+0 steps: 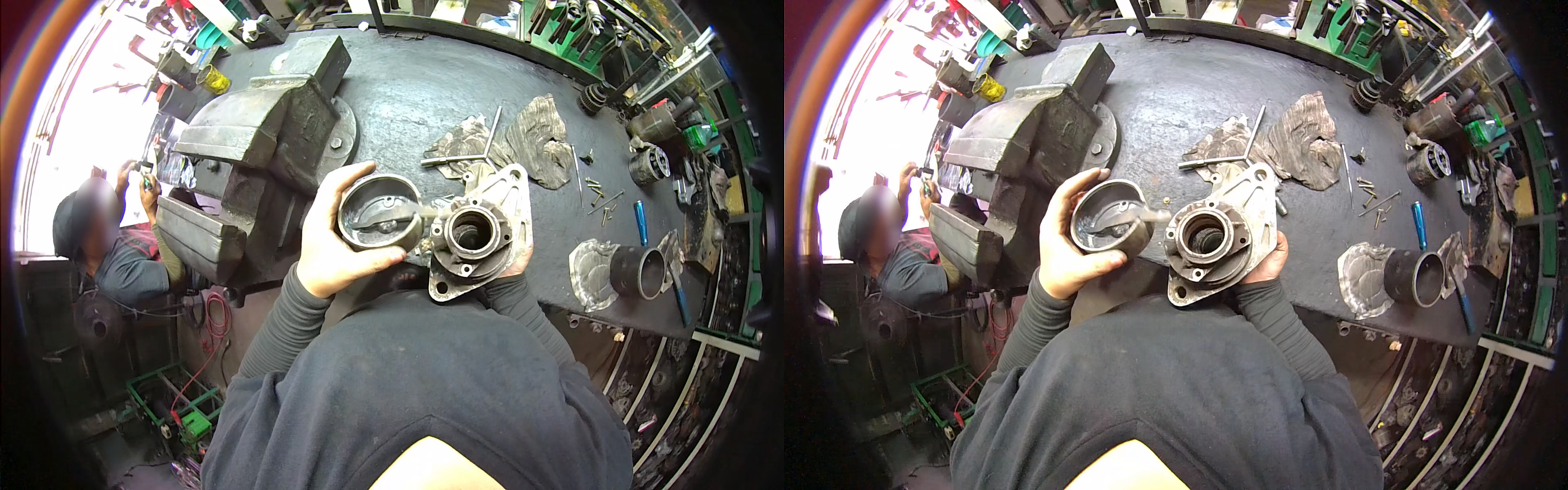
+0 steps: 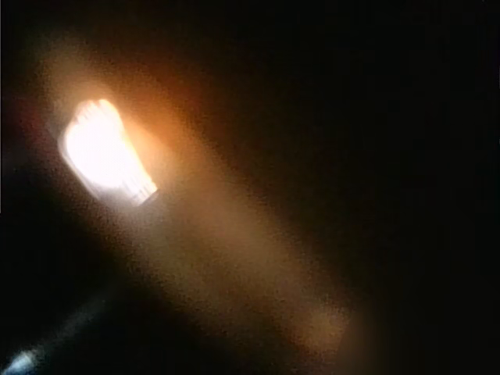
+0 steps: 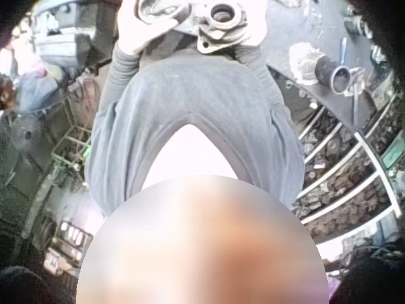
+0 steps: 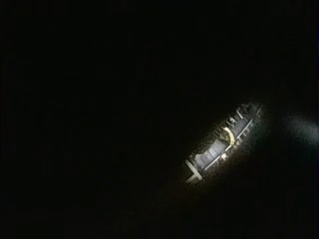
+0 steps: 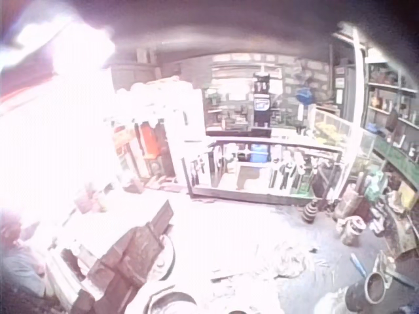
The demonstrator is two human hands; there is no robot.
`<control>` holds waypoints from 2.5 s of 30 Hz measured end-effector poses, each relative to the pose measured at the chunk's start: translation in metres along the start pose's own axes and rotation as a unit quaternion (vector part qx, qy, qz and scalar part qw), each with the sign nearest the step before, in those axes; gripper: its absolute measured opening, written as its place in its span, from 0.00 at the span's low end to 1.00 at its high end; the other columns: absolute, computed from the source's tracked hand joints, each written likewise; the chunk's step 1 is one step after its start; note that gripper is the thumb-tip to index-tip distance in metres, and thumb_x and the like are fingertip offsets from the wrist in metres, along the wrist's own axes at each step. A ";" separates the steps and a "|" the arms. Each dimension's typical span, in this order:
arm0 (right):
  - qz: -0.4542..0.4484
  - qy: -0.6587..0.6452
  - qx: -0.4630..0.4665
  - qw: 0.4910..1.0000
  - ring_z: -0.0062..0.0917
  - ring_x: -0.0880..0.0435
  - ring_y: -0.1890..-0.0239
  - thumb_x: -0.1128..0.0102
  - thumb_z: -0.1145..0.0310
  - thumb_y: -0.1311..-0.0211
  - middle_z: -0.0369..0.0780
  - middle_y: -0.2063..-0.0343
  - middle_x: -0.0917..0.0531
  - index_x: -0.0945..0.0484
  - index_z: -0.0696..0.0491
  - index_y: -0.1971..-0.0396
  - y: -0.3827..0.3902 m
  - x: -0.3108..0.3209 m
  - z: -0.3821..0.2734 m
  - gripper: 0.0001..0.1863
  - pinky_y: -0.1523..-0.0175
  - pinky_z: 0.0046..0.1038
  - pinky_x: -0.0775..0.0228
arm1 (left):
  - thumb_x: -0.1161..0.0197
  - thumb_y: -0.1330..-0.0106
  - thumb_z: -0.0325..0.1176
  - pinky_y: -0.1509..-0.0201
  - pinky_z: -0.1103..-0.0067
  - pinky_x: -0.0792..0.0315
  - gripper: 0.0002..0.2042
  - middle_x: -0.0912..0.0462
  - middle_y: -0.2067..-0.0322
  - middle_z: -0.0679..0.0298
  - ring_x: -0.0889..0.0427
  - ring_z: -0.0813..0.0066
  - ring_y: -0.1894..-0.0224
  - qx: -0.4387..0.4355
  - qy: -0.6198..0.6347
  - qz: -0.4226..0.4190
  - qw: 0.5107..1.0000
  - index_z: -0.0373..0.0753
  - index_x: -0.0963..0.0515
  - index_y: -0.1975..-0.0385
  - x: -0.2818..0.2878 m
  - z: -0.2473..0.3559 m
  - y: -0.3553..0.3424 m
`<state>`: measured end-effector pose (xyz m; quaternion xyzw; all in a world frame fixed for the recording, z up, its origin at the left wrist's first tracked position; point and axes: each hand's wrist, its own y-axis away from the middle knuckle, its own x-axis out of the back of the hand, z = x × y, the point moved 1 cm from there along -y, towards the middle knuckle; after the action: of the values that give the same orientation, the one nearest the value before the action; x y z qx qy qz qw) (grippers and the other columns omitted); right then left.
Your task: The person disassembles a mechanical housing on a workbench, removes internal components, and then uses a bench grinder to clean the exterior of a cylindrical part. The person handles various metal parts and tools throughout the process.
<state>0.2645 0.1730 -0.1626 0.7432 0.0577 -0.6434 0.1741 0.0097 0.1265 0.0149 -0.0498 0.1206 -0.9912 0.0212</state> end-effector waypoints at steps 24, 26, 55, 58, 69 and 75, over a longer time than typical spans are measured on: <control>0.099 0.051 0.234 0.966 0.44 0.23 0.47 0.52 0.56 0.52 0.49 0.49 0.22 0.26 0.60 0.49 0.061 -0.029 0.021 0.31 0.37 0.42 0.35 | 0.25 0.51 0.48 0.43 0.51 0.28 0.44 0.33 0.42 0.46 0.27 0.53 0.44 -0.017 0.538 0.056 0.841 0.43 0.44 0.36 0.061 -0.076 0.030; 0.128 0.049 0.249 0.959 0.42 0.23 0.48 0.51 0.56 0.52 0.48 0.50 0.21 0.25 0.59 0.49 0.071 -0.020 0.007 0.31 0.37 0.42 0.36 | 0.29 0.48 0.50 0.40 0.48 0.34 0.39 0.35 0.39 0.46 0.29 0.50 0.42 0.075 0.642 0.012 0.763 0.40 0.37 0.39 0.061 -0.099 0.033; 0.139 0.250 0.221 0.932 0.39 0.20 0.53 0.53 0.79 0.54 0.48 0.54 0.21 0.31 0.61 0.47 0.026 0.022 -0.160 0.27 0.45 0.38 0.26 | 0.54 0.36 0.57 0.34 0.58 0.41 0.34 0.31 0.41 0.46 0.34 0.47 0.38 0.276 0.636 0.212 0.689 0.34 0.35 0.40 -0.073 -0.122 0.055; 0.145 0.323 0.244 0.903 0.37 0.19 0.55 0.54 0.82 0.56 0.49 0.56 0.21 0.29 0.63 0.49 0.042 0.017 -0.161 0.27 0.47 0.36 0.24 | 0.54 0.36 0.57 0.34 0.58 0.41 0.34 0.31 0.41 0.45 0.35 0.47 0.37 0.269 0.646 0.225 0.678 0.34 0.35 0.40 -0.079 -0.119 0.056; 0.141 0.524 0.313 0.779 0.31 0.22 0.52 0.49 0.79 0.47 0.42 0.55 0.23 0.30 0.60 0.47 0.065 0.031 -0.162 0.24 0.44 0.29 0.32 | 0.55 0.34 0.55 0.34 0.54 0.41 0.31 0.32 0.41 0.45 0.36 0.44 0.37 0.252 0.645 0.228 0.685 0.35 0.35 0.40 -0.080 -0.114 0.055; 0.104 0.801 0.211 0.550 0.35 0.30 0.40 0.46 0.69 0.40 0.50 0.46 0.27 0.33 0.63 0.44 0.078 0.025 -0.198 0.25 0.35 0.31 0.43 | 0.50 0.37 0.56 0.33 0.59 0.42 0.34 0.33 0.40 0.45 0.38 0.47 0.35 0.243 0.634 0.200 0.706 0.34 0.35 0.40 -0.078 -0.109 0.050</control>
<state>0.4781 0.1626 -0.1510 0.9672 -0.0422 0.2473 -0.0401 0.0773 0.1078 -0.1095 0.6226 -0.1319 -0.7569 0.1488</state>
